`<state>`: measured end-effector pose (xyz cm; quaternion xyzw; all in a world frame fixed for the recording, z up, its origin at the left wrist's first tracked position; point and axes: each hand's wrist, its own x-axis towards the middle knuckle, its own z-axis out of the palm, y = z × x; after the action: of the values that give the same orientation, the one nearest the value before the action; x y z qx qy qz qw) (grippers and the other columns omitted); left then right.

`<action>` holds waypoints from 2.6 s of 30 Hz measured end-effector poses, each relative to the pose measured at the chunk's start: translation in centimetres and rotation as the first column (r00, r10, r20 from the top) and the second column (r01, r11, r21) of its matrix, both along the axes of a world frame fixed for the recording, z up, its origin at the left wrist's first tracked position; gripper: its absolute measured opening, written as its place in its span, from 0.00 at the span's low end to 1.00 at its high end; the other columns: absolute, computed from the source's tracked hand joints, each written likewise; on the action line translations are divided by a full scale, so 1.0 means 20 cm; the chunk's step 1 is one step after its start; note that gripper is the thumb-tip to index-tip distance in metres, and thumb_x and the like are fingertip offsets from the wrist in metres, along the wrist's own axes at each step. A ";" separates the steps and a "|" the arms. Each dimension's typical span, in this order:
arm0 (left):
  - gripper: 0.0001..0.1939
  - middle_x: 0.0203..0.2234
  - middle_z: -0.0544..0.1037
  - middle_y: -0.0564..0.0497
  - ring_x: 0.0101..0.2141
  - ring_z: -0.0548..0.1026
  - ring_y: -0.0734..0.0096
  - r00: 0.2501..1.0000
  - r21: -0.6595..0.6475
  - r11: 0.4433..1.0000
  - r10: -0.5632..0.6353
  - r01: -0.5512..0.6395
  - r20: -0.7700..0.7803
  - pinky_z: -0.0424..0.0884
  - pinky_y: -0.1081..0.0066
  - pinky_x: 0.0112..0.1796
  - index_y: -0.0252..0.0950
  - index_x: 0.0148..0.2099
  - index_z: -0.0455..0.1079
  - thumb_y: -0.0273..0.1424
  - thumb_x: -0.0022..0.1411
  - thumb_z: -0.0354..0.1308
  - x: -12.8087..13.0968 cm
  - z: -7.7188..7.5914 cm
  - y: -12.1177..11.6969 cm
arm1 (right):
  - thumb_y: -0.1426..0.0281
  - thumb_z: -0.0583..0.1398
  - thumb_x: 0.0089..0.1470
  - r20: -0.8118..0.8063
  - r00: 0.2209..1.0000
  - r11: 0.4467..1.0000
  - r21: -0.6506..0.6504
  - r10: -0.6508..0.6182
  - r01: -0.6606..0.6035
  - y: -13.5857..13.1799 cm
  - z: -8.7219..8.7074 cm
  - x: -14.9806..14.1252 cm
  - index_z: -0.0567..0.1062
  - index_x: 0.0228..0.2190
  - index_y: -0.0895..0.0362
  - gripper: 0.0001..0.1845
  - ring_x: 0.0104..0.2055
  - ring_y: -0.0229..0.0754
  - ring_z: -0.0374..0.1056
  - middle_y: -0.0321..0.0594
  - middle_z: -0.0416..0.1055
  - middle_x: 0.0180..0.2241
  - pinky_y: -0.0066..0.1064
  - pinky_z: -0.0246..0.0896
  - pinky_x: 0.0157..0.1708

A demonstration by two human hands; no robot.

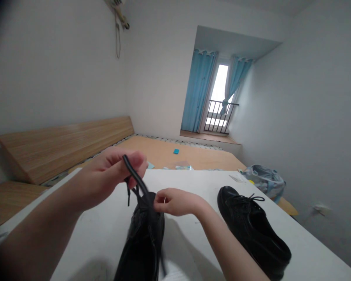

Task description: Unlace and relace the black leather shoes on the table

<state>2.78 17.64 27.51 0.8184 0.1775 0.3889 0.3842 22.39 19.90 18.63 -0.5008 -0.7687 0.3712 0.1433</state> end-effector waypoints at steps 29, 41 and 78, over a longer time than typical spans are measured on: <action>0.16 0.32 0.77 0.54 0.33 0.73 0.68 0.789 -0.182 0.982 -0.143 0.040 -0.597 0.64 0.73 0.31 0.41 0.45 0.70 0.42 0.60 0.50 0.14 -0.16 0.09 | 0.66 0.46 0.60 -0.813 0.577 0.821 0.281 -0.070 0.496 -0.24 0.35 -0.01 0.60 0.58 0.42 0.25 0.27 0.35 0.60 0.35 0.55 0.63 0.30 0.59 0.25; 0.12 0.30 0.77 0.53 0.29 0.72 0.71 0.666 -0.150 0.987 -0.074 -0.057 -0.742 0.62 0.74 0.26 0.38 0.32 0.68 0.34 0.61 0.45 0.13 -0.20 0.14 | 0.74 0.57 0.55 -0.449 0.839 -0.256 0.888 -0.306 0.382 -0.24 0.34 0.18 0.66 0.56 0.49 0.27 0.37 0.44 0.68 0.45 0.68 0.50 0.35 0.60 0.32; 0.16 0.33 0.80 0.38 0.32 0.74 0.56 0.462 0.215 0.884 0.408 -0.415 -0.787 0.61 0.67 0.29 0.34 0.35 0.78 0.29 0.55 0.49 0.08 -0.23 0.26 | 0.59 0.59 0.54 -0.134 0.987 0.995 0.033 -0.086 0.091 0.07 0.04 0.19 0.73 0.30 0.59 0.15 0.25 0.34 0.51 0.33 0.63 0.24 0.26 0.45 0.24</action>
<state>4.30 22.74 22.90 0.8343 0.5264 0.0483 0.1564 26.12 21.39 19.47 -0.5057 -0.7416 0.3820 0.2200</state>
